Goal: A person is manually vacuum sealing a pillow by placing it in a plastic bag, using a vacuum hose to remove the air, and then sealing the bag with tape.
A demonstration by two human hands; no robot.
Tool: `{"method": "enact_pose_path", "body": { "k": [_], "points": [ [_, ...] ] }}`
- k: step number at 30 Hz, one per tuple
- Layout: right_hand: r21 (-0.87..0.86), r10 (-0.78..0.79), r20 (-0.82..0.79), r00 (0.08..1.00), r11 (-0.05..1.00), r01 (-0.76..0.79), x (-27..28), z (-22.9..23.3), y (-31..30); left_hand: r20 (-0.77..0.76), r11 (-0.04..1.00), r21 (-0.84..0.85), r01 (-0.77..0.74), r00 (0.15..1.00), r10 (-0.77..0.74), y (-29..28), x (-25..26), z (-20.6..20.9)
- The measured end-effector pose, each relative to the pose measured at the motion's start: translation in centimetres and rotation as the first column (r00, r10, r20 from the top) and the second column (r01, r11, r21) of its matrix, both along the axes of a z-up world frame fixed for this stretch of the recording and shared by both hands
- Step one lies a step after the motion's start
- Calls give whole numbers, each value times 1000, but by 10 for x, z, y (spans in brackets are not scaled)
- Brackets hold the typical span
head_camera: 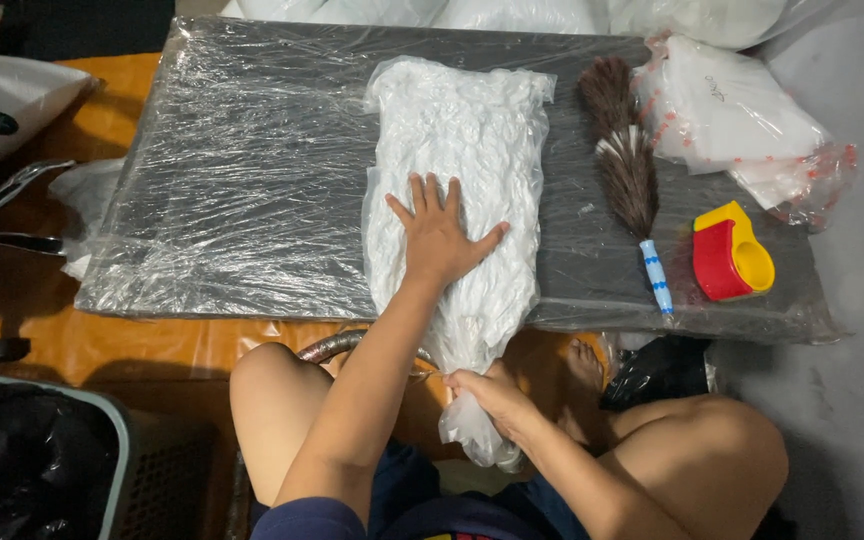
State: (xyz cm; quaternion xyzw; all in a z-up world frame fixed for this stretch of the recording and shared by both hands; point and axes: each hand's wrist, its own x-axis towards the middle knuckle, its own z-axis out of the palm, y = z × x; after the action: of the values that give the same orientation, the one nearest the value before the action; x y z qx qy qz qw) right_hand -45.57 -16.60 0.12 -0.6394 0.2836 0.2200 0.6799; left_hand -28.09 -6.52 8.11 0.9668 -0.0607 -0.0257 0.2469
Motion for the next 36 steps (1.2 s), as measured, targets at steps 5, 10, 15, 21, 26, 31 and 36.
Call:
{"method": "enact_pose_path", "body": {
  "k": [5,10,15,21,26,31,36],
  "points": [
    [-11,22,-21,1000,1000,-22,0,-2,-1,-6,1000,11,3,1000,-3,-1,1,-1],
    [-2,15,-23,1000,1000,-15,-1,3,-1,-6,1000,8,4,1000,-4,0,0,0],
    [-1,-7,0,1000,1000,7,-2,13,-1,-1,1000,13,5,1000,-5,-1,1,-2],
    [25,-20,-1,1000,999,20,-2,8,0,-4,1000,6,5,1000,-5,0,2,-2],
    [13,9,-1,1000,1000,-9,-1,14,-1,-6,1000,7,3,1000,-3,0,1,-1],
    [10,1,-2,1000,1000,-1,-1,13,-1,-11,1000,10,2,1000,-2,-1,2,-2],
    [7,9,10,1000,1000,-9,-1,12,0,-14,1000,16,2,1000,-2,-1,2,-2]
  ]
}}
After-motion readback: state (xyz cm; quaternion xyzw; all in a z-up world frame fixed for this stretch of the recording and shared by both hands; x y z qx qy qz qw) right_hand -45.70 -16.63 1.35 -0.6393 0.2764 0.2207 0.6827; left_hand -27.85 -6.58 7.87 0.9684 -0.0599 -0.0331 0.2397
